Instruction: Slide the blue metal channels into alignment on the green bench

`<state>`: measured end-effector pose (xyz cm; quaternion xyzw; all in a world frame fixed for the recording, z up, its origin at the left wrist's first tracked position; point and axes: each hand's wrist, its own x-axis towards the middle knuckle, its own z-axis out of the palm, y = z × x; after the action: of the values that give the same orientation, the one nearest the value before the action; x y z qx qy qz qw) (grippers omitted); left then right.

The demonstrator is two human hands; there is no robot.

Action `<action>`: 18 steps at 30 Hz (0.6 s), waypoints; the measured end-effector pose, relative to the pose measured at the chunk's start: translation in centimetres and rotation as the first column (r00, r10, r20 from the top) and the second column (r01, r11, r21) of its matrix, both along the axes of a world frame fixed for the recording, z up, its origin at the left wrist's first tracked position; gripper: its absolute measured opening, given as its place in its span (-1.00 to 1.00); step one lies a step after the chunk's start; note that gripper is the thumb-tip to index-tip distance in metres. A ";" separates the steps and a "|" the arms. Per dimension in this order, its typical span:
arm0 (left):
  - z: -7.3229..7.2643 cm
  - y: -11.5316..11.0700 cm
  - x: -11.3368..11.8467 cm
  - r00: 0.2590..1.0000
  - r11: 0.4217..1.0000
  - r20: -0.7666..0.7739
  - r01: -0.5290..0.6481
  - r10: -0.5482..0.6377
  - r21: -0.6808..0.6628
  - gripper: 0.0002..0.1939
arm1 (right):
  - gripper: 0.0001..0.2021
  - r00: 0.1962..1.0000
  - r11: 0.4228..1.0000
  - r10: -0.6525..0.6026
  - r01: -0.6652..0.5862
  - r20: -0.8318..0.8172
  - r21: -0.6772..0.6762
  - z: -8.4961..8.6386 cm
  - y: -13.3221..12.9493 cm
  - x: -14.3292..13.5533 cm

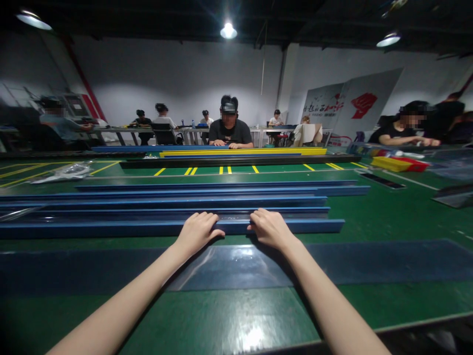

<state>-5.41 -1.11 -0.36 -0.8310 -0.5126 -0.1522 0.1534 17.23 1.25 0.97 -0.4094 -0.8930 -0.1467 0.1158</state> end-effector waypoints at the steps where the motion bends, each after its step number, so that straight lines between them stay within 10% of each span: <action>1: 0.1 0.0 0.0 1.000 1.000 0.004 0.002 -0.002 0.000 -0.65 | -0.83 1.000 1.000 -0.005 0.005 -0.002 -0.005 0.1 0.0 0.2; 18: -0.1 0.3 -0.4 1.000 1.000 0.003 0.007 -0.007 -0.010 -0.68 | -0.83 0.986 0.986 -0.164 0.164 0.009 -0.029 0.4 0.4 4.1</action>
<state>-5.77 -0.78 -0.45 -0.8332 -0.5108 -0.1513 0.1478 21.32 1.61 1.41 -0.4827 -0.8588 -0.1438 0.0944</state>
